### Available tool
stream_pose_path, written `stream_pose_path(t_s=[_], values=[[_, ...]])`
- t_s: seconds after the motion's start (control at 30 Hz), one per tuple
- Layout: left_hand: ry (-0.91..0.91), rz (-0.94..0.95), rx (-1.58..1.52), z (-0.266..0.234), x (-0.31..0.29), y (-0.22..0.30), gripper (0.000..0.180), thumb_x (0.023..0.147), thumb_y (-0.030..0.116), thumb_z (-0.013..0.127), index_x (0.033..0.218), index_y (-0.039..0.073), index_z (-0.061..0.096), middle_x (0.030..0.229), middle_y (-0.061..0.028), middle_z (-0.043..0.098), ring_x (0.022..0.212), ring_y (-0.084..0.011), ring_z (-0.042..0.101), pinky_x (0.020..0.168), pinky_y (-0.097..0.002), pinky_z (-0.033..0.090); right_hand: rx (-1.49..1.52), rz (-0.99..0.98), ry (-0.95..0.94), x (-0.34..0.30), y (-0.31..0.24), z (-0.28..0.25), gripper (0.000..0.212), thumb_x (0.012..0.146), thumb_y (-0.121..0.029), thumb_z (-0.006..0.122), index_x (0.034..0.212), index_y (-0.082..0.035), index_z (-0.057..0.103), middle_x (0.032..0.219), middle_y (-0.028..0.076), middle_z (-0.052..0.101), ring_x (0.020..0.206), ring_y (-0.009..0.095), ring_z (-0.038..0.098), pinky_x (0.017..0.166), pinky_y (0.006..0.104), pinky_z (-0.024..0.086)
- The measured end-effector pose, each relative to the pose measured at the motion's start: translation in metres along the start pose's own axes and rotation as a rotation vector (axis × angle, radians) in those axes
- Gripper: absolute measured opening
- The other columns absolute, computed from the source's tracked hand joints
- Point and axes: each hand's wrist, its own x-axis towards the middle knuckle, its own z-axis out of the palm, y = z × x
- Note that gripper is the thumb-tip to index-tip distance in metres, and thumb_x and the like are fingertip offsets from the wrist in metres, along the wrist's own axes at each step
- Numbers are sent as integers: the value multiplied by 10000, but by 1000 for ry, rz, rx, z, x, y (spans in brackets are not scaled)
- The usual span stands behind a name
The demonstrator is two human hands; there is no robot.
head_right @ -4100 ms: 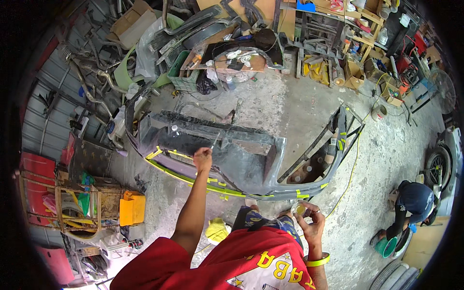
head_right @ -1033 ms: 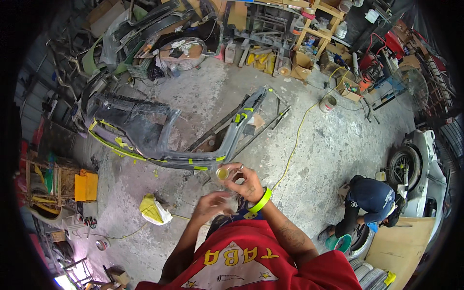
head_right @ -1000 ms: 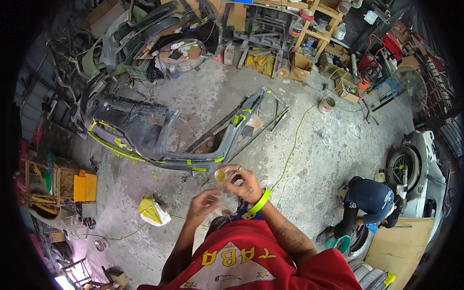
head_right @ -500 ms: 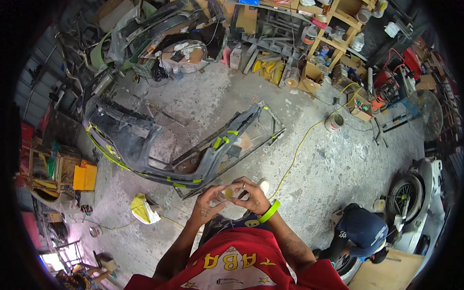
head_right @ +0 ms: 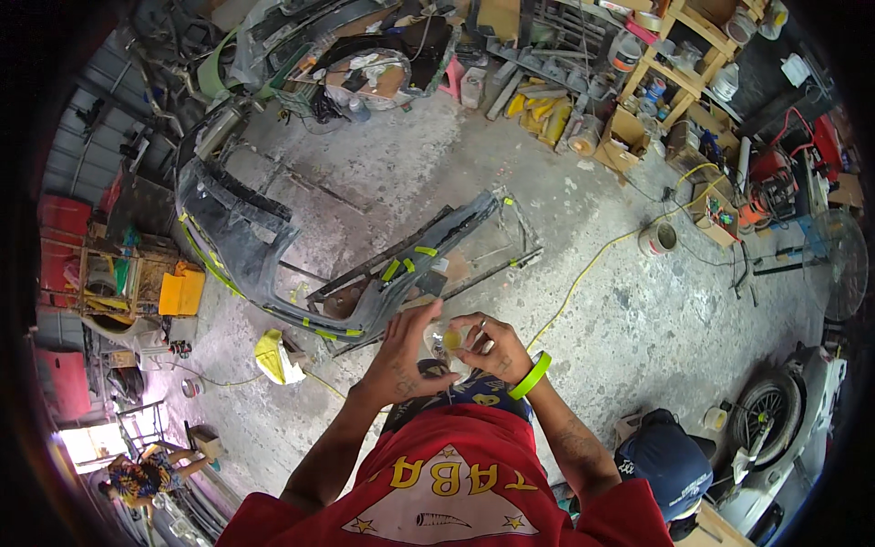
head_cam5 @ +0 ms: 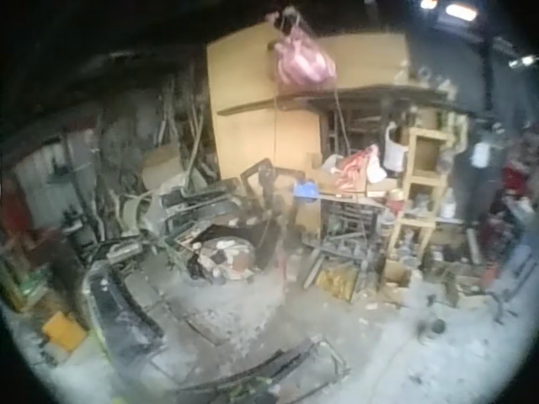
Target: The person applies bright green masking tape to the edges and seams of a gray car bumper mounted on a metal stand. They tear off strips of tape, smooth them onto the surface, and occasionally use a small tool to press the tape into crevices. The task continues across multiple sections of the bumper.
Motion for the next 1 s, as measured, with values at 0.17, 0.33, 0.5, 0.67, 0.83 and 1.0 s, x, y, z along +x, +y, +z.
stream_pose_path(t_s=[0.17,0.33,0.5,0.67,0.83,1.0], values=[[9,-16,94,14,3,-3,990,767,310,838,1579,80,320,1377,-199,512,1278,-391,477,1097,-509,355,-32,57,42,3,12,5,530,773,-9,828,1273,-54,659,1120,79,709,807,156,667,703,296,581],[63,-67,98,8,-4,-3,961,761,244,821,1573,81,334,1356,-201,523,1242,-398,495,1073,-490,391,-28,36,36,13,10,17,510,756,19,833,1236,-39,670,1117,64,708,762,127,649,691,286,592],[161,-53,97,0,-18,-9,919,785,218,799,1567,74,339,1353,-206,520,1257,-400,504,1074,-504,418,16,115,-28,22,14,28,524,747,20,836,1239,-41,667,1095,66,707,781,126,648,689,281,590],[224,-77,74,-24,-30,-16,892,776,229,813,1538,58,382,1319,-204,540,1222,-393,529,1066,-483,421,-48,-4,-51,35,-3,45,579,744,-1,860,1279,-28,641,1182,98,663,870,143,671,702,270,587],[265,-154,143,-73,-46,-71,859,763,213,825,1507,63,422,1254,-182,579,1178,-378,554,1045,-470,422,278,420,-191,7,74,26,450,880,-113,820,1269,5,629,1139,105,692,959,153,687,756,306,593],[279,-309,197,-112,-60,-166,872,762,208,830,1515,91,408,1249,-146,585,1203,-345,561,1060,-467,408,429,1079,-230,-54,147,-15,411,1009,-347,649,1257,-19,632,1216,149,702,1075,276,703,920,432,595]])
